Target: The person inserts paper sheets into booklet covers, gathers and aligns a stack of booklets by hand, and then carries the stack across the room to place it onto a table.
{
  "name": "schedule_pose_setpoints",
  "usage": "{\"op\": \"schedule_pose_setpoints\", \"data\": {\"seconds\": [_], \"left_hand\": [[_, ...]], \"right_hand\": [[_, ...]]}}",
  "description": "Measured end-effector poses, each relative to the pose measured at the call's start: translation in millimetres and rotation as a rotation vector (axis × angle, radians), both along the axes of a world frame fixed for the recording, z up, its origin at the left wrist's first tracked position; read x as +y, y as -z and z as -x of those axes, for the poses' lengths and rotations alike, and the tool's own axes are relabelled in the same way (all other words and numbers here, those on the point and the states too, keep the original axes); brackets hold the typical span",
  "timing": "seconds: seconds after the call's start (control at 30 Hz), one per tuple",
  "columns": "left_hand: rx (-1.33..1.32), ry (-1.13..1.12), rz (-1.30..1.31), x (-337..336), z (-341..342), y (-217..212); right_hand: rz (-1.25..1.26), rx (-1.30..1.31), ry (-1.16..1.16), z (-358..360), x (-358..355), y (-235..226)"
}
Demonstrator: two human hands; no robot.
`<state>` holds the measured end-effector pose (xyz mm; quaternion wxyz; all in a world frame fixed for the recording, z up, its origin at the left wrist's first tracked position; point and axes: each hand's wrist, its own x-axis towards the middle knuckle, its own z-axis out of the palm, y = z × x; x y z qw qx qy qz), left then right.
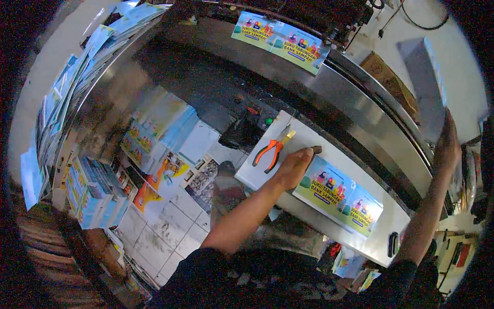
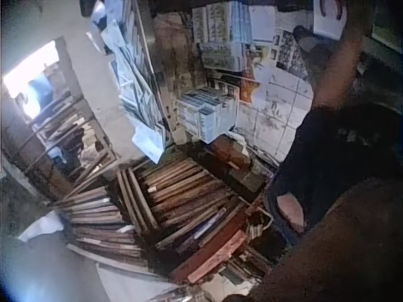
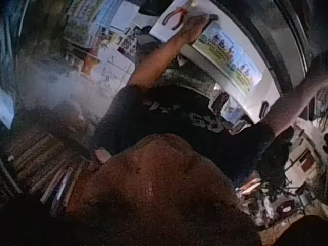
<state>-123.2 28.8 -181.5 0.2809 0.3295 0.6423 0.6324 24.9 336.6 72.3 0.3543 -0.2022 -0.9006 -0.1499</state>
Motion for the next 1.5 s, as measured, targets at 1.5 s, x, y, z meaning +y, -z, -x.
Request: {"op": "schedule_pose_setpoints", "data": {"seconds": [1.5], "left_hand": [[0.167, -0.044, 0.004, 9.6, -7.0, -9.8]], "right_hand": [[-0.186, -0.22, -0.03, 45.8, 39.2, 73.7]]}}
